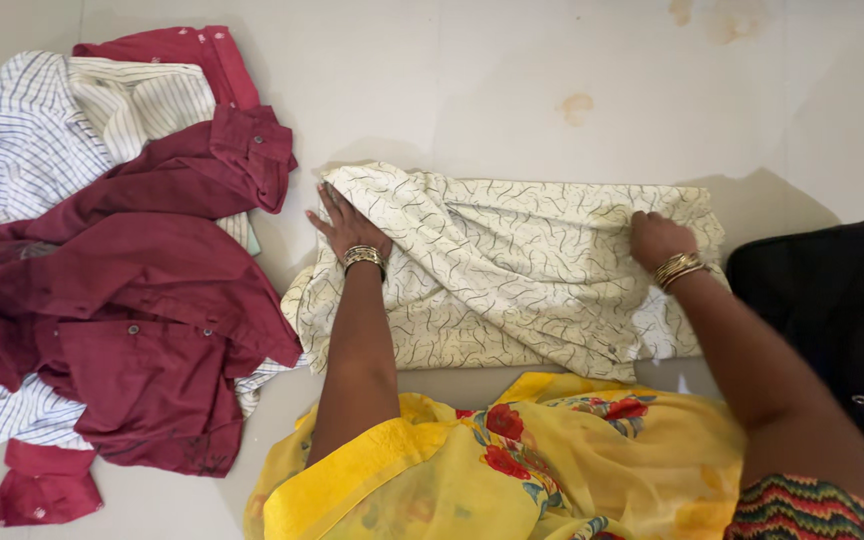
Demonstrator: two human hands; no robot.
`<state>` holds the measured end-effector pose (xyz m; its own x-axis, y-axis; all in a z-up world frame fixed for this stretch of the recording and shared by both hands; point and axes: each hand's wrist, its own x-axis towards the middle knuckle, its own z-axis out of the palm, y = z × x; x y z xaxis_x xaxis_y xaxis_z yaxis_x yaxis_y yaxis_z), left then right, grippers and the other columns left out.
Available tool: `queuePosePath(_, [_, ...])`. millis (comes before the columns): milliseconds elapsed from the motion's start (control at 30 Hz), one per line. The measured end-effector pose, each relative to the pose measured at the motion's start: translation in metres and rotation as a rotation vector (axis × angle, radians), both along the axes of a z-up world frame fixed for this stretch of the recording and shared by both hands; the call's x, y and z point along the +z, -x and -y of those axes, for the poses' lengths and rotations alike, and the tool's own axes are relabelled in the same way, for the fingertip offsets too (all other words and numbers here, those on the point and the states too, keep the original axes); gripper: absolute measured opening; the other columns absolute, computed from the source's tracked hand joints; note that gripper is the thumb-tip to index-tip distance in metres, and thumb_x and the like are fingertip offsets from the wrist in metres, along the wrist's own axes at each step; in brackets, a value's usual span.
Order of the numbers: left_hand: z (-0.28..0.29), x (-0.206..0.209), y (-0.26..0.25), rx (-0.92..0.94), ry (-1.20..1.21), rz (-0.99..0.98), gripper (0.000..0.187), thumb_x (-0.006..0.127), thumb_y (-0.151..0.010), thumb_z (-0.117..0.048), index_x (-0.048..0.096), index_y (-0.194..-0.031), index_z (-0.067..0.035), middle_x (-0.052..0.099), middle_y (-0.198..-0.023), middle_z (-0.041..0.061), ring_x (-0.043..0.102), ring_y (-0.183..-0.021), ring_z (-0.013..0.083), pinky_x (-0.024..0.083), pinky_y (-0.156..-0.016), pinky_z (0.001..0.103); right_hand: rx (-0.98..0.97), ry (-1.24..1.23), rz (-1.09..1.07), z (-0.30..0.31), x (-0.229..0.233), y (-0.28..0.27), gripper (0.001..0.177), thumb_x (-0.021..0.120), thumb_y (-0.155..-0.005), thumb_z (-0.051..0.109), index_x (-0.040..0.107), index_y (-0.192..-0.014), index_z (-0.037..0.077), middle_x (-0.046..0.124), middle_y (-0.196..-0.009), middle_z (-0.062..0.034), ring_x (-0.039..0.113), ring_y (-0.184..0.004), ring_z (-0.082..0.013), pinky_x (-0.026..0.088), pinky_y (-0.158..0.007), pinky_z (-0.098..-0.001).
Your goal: The person buttons a shirt, spreads it out on the floor, and folds the sides and sleeves inward before placing the folded garment into a bag.
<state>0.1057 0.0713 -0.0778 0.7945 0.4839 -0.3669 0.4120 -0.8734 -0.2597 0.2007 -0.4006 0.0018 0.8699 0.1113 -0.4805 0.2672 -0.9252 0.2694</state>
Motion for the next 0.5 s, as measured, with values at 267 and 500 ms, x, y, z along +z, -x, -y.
queuePosePath(267, [-0.001,-0.003,-0.002,0.083,0.125,0.143,0.085,0.044,-0.089,-0.036,0.018,-0.161,0.000,-0.002,-0.174,0.011,-0.014,-0.157,0.0317,-0.006,-0.119,0.066,-0.342,-0.297,0.114,0.001,0.060,-0.132,0.041,0.040,-0.115,0.037,0.066,-0.115,0.005,0.076,-0.089,-0.0185,0.074,-0.084,-0.0316,0.059,-0.073,-0.0476])
queuePosePath(500, [0.001,0.010,-0.002,0.108,0.145,0.265,0.092,0.045,-0.087,-0.035,0.006,-0.164,-0.002,-0.002,-0.173,0.010,-0.011,-0.157,0.0294,-0.005,-0.120,0.064,-0.444,-0.546,0.292,-0.011,-0.007,-0.155,0.030,0.057,-0.102,0.011,0.055,-0.132,0.004,0.068,-0.113,-0.0268,0.068,-0.104,-0.0423,0.056,-0.087,-0.0487])
